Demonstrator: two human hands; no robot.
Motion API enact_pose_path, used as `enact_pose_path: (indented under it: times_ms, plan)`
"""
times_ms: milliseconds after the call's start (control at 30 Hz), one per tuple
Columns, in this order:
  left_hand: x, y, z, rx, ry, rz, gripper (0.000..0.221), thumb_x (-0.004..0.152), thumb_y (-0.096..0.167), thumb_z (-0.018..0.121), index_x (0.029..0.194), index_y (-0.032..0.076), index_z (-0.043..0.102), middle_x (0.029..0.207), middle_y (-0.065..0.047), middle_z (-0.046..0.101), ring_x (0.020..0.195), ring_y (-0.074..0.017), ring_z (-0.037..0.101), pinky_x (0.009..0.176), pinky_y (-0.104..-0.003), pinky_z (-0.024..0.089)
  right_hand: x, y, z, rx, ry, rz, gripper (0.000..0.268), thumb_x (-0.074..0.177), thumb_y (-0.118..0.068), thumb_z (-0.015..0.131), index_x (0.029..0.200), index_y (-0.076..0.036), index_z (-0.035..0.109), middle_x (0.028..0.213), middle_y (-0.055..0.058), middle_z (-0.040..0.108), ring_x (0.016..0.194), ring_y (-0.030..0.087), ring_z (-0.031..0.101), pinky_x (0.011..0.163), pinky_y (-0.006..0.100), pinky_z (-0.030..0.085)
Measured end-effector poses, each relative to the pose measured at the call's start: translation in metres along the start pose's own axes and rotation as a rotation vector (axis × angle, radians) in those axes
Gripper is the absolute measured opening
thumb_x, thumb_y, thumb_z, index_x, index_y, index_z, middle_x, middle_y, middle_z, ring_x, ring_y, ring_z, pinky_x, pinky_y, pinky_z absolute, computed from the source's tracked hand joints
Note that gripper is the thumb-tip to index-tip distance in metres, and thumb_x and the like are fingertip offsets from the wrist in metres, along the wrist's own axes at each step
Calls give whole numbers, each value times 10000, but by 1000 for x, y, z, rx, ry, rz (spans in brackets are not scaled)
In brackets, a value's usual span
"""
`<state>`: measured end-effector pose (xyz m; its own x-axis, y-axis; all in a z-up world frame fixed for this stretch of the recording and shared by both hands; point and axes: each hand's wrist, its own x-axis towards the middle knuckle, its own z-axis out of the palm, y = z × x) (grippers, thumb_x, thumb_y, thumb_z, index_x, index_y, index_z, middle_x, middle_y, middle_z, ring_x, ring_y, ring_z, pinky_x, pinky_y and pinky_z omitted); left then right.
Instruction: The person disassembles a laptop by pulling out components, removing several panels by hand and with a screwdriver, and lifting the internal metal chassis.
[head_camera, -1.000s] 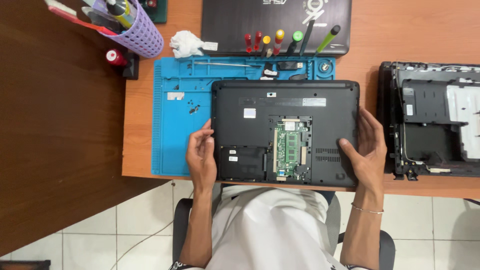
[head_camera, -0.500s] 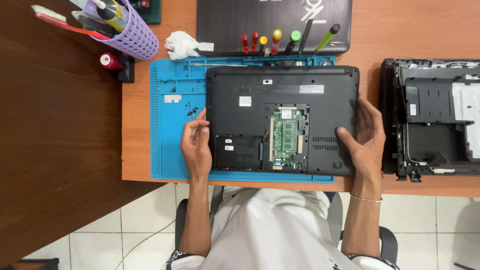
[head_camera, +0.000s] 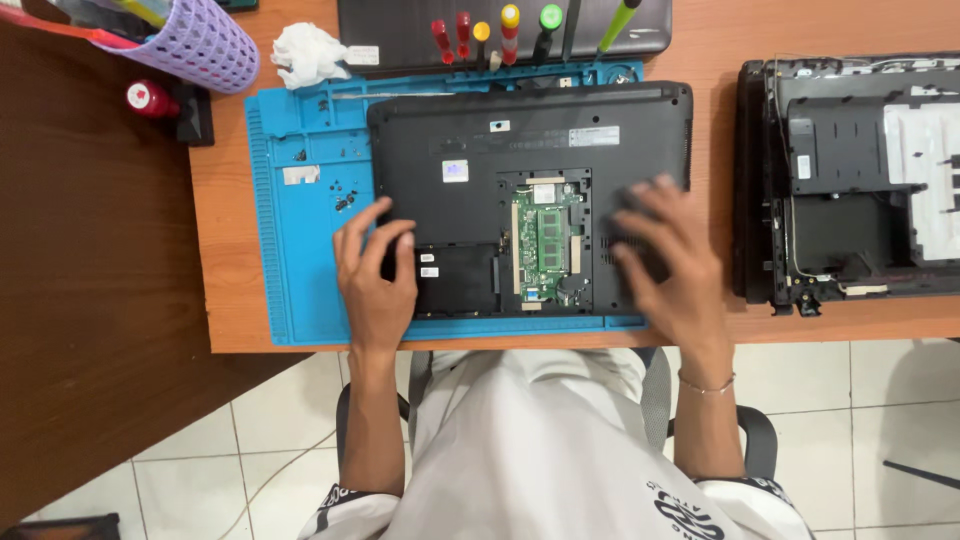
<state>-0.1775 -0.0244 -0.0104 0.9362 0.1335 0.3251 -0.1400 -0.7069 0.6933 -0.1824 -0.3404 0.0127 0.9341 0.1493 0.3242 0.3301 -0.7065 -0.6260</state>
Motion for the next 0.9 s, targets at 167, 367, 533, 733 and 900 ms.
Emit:
enact_pose_path:
  times_ms: [167,367,533,733,900]
  plan:
    - [-21,-1,-5,7,-95,169,138,919,36,726,1043,94,746,1183,-30,681,1231,-268,604,1092,-442,426,-12,-35,27,12,-228,-248,415,781,-199,883,1146,-70,730,1180,92,667,1194,274,608,1197,522,400]
    - [-53,1,-7,-16,-186,202,92,863,124,782,951,125,758,1062,4,689,1132,-225,626,1206,-541,310,-10,-44,38,-46,-212,-286,451,716,-250,906,1076,-59,716,1028,82,630,1076,307,584,1085,510,442]
    - [-61,2,-2,-26,-143,184,78,871,122,774,947,125,757,1058,-1,686,1134,-218,630,1246,-545,277,-11,-46,27,48,-241,-133,431,708,-218,908,1061,-53,723,1085,96,625,1105,340,581,1016,456,499]
    - [-52,12,8,-56,-132,232,87,891,85,752,967,126,746,1043,12,689,1110,-206,645,1242,-528,326,-12,-47,16,-20,-178,-127,195,816,-23,806,999,-53,746,1081,77,631,1085,271,609,1188,470,475]
    - [-39,22,20,-127,-163,284,111,904,65,743,1002,116,730,1043,0,692,1081,-201,656,1212,-516,367,-6,-48,13,-10,-190,-138,187,787,-17,800,965,-42,746,1046,91,624,1065,298,598,1160,488,450]
